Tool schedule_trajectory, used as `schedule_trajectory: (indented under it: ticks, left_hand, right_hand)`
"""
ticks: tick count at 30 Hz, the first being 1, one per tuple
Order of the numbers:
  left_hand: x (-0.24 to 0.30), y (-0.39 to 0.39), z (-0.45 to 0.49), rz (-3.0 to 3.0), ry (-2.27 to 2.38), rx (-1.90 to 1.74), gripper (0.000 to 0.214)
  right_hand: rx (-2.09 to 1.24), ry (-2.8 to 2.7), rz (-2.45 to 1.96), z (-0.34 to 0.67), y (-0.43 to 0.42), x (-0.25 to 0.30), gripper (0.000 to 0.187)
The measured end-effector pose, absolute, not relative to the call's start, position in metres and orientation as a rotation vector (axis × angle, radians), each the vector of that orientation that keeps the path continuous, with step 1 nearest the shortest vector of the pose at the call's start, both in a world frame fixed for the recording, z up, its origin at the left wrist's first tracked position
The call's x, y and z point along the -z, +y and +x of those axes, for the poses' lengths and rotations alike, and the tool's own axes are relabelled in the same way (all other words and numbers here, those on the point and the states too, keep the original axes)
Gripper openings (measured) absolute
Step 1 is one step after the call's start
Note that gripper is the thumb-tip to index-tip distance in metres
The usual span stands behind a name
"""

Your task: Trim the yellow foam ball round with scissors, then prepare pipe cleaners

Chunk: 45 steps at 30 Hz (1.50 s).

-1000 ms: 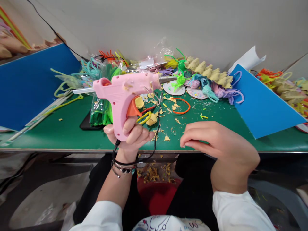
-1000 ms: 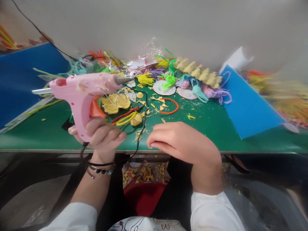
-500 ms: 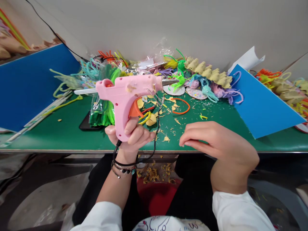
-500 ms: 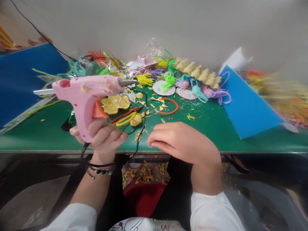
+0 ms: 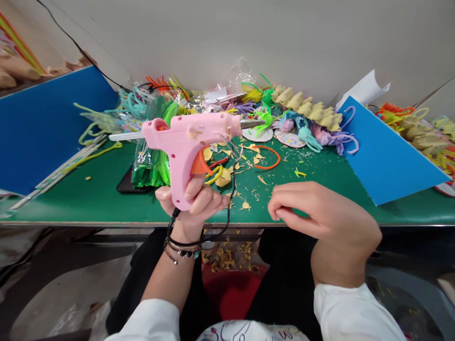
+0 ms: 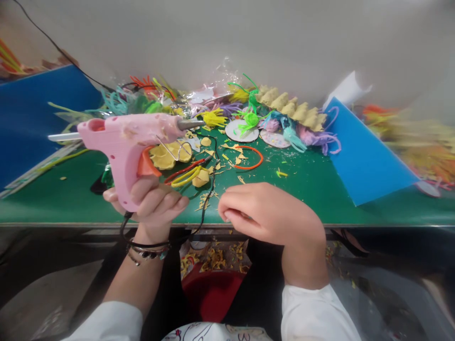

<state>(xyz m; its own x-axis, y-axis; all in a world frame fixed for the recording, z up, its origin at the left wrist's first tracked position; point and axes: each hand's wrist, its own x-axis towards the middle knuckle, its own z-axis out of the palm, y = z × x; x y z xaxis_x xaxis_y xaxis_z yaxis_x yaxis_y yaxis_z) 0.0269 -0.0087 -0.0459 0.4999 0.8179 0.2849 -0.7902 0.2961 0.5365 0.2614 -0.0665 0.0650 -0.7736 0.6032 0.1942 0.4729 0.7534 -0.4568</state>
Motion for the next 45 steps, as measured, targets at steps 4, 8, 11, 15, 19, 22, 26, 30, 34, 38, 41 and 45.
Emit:
schedule_trajectory:
  ticks: [4,8,11,15,19,22,26,30,34,38,41,45]
  left_hand:
    - [0.039,-0.011,0.031,0.75,-0.021,-1.045,0.067]
    - [0.03,-0.013,0.036,0.88,-0.19,-1.017,0.063]
    - [0.027,-0.014,0.037,0.881,-0.211,-1.041,0.061]
    - [0.028,-0.013,0.036,0.942,-0.178,-1.028,0.06]
    - [0.032,-0.013,0.033,0.98,-0.124,-1.015,0.055]
    - [0.033,-0.013,0.033,0.926,-0.138,-1.002,0.056]
    - [0.028,-0.014,0.036,0.911,-0.282,-0.978,0.056]
    - [0.034,-0.012,0.033,0.895,-0.276,-0.959,0.056]
    - [0.051,-0.008,0.026,0.801,-0.122,-1.006,0.059]
    - [0.057,-0.008,0.022,0.822,-0.094,-1.046,0.06]
    - [0.052,-0.009,0.024,0.862,-0.09,-1.086,0.059]
    - [0.044,-0.01,0.029,0.91,-0.213,-1.129,0.057]
  right_hand:
    - [-0.626,-2.587,-0.812,0.259,-0.069,-0.065,0.019]
    - [-0.663,-2.576,-0.793,0.258,-0.072,-0.064,0.018]
    - [-0.665,-2.573,-0.778,0.256,-0.075,-0.065,0.018]
    - [-0.628,-2.499,-0.729,0.253,-0.08,-0.064,0.019]
    - [-0.581,-2.322,-0.56,0.251,-0.082,-0.059,0.019]
    - [-0.538,-2.226,-0.487,0.251,-0.082,-0.055,0.019]
    - [-0.524,-2.244,-0.563,0.251,-0.081,-0.058,0.022]
    - [-0.588,-2.291,-0.65,0.248,-0.081,-0.062,0.028]
    - [-0.597,-2.332,-0.7,0.243,-0.082,-0.063,0.031]
    - [-0.592,-2.359,-0.713,0.242,-0.084,-0.065,0.023]
    - [-0.624,-2.345,-0.67,0.242,-0.085,-0.064,0.02]
    - [-0.615,-2.263,-0.53,0.239,-0.084,-0.056,0.023]
